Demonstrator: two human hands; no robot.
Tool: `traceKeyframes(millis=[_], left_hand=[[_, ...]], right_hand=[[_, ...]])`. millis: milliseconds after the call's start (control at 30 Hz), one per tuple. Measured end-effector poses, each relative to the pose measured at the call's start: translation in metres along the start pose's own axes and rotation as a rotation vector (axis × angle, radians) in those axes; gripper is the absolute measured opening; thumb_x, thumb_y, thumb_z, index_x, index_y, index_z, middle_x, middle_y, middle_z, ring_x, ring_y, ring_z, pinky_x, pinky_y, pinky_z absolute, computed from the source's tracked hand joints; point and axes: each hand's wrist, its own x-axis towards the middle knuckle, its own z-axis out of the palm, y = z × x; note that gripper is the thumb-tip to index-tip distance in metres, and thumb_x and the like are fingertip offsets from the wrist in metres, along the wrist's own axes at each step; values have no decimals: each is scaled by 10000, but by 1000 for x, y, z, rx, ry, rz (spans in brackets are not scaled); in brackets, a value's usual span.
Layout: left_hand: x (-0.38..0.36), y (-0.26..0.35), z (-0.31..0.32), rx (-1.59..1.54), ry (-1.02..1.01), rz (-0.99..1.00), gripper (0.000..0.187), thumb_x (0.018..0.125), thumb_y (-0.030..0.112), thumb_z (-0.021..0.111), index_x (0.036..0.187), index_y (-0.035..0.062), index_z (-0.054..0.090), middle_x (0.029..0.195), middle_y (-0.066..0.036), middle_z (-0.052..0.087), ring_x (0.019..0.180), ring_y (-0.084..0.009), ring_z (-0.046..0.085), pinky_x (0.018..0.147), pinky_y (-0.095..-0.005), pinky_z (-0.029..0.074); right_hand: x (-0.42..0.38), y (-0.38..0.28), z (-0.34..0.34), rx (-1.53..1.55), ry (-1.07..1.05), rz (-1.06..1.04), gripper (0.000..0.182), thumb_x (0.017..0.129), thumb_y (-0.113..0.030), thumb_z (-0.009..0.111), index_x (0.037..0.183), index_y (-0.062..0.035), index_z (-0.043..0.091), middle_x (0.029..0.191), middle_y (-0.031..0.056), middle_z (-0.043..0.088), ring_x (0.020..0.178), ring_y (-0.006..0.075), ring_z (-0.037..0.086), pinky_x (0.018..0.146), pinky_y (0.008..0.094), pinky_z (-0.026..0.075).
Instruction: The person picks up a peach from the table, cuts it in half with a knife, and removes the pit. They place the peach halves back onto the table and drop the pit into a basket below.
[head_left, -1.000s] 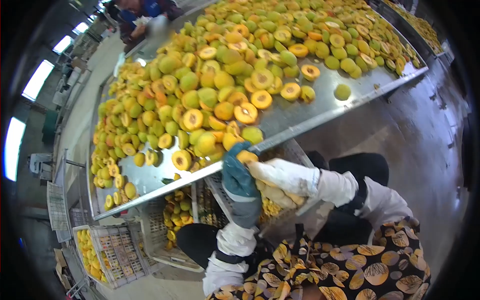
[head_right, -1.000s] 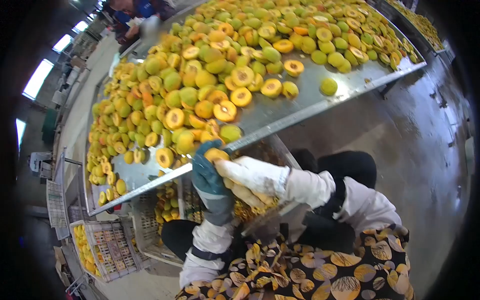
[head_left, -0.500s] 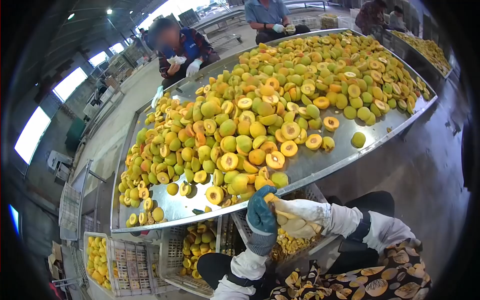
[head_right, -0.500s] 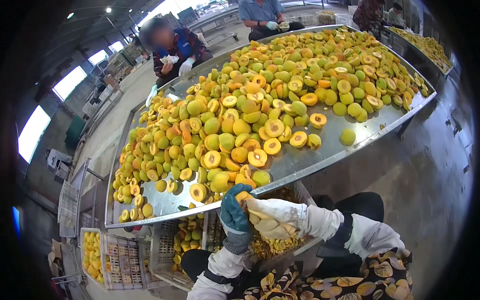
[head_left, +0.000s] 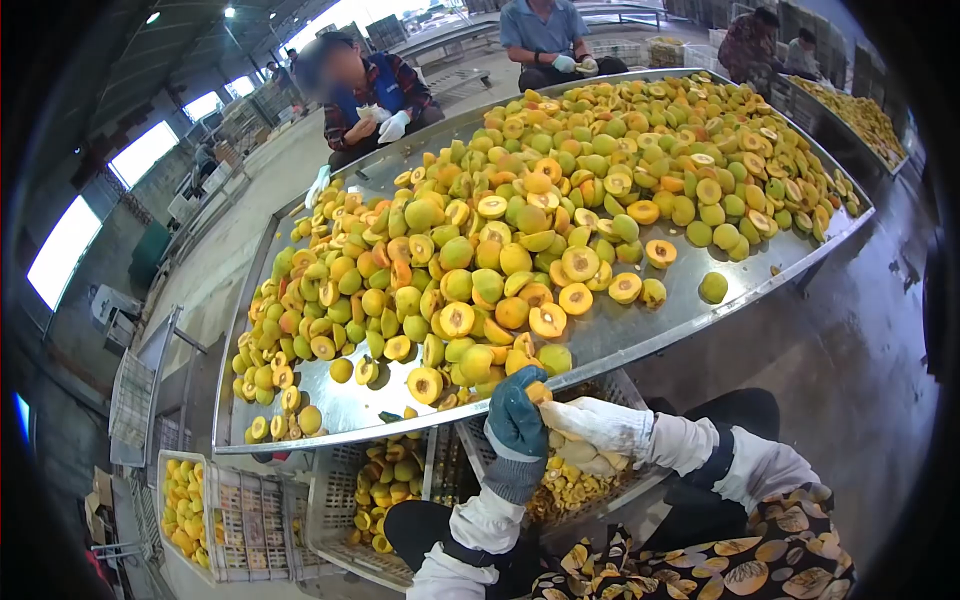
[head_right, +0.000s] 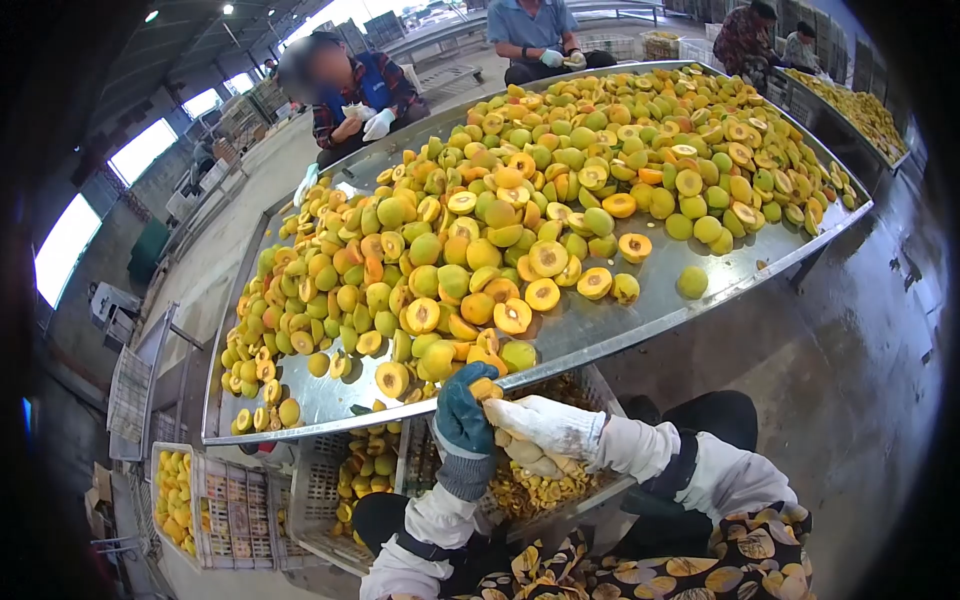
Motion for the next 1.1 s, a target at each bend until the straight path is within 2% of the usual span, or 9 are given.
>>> traceKeyframes(millis=[133, 200, 333, 433, 567, 667, 800, 967, 1100], left_hand=[[5, -1, -6, 88, -60, 178, 460, 1087, 337, 338, 1182, -35, 592, 1051, -173, 678, 939, -290, 663, 878, -394, 515], [14, -1, -6, 195, -63, 336, 452, 1088, 312, 327, 1218, -40, 579, 1055, -168, 669, 945, -270, 661, 883, -385, 512], [7, 28, 6, -351, -7, -269, 570, 1093, 420, 300, 1092, -30, 650, 950, -111, 683, 855, -209, 652, 827, -333, 518], [11, 40, 1, -427, -43, -453, 613, 1093, 451, 277, 1031, -22, 662, 922, -104, 686, 809, -180, 641, 767, -306, 525], [2, 19, 4, -219, 9, -206, 573, 1091, 443, 307, 1069, -21, 642, 931, -113, 688, 810, -191, 648, 760, -320, 533], [7, 3, -3, 37, -83, 91, 568, 1089, 449, 316, 1087, -25, 629, 941, -121, 691, 793, -201, 652, 761, -313, 532], [6, 31, -2, -439, -115, -416, 528, 1102, 390, 296, 1094, -16, 633, 981, -98, 694, 869, -197, 656, 833, -327, 529], [11, 23, -13, -349, -270, -266, 561, 1104, 387, 293, 1029, -30, 660, 948, -109, 701, 877, -189, 656, 846, -329, 527], [19, 19, -29, -255, -403, -385, 547, 1101, 384, 321, 1000, -25, 670, 928, -116, 703, 860, -186, 660, 831, -327, 528]], right_hand=[[10, 11, -19, 367, -307, 61, 505, 1007, -555, 474, 876, -69, 511, 512, -5, 437, 341, 127, 396, 305, 287, 307], [0, 1, -8, 107, -101, 39, 505, 1003, -567, 483, 892, -75, 515, 503, -5, 431, 351, 130, 413, 315, 286, 313], [4, 10, -7, 187, -95, 45, 529, 986, -614, 487, 860, -102, 532, 510, -23, 421, 358, 112, 399, 334, 267, 312], [20, 24, -25, 563, -473, 40, 516, 987, -600, 487, 879, -98, 536, 513, -30, 421, 346, 99, 393, 295, 251, 301], [23, 29, -14, 323, -101, 10, 480, 1013, -552, 474, 895, -91, 538, 524, -32, 429, 344, 91, 403, 294, 237, 333], [22, 30, -22, 617, -456, 86, 498, 1001, -572, 491, 886, -89, 528, 523, -27, 430, 342, 104, 404, 295, 249, 330], [8, 11, -7, 132, -104, 74, 488, 1007, -564, 490, 892, -92, 536, 515, -36, 408, 346, 93, 403, 306, 229, 298], [28, 36, -33, 722, -552, 229, 448, 1028, -511, 486, 901, -86, 551, 519, -23, 422, 361, 77, 410, 294, 221, 292], [13, 8, -18, 168, -268, 145, 486, 1024, -530, 465, 891, -69, 546, 515, -22, 421, 357, 88, 413, 301, 236, 315]])
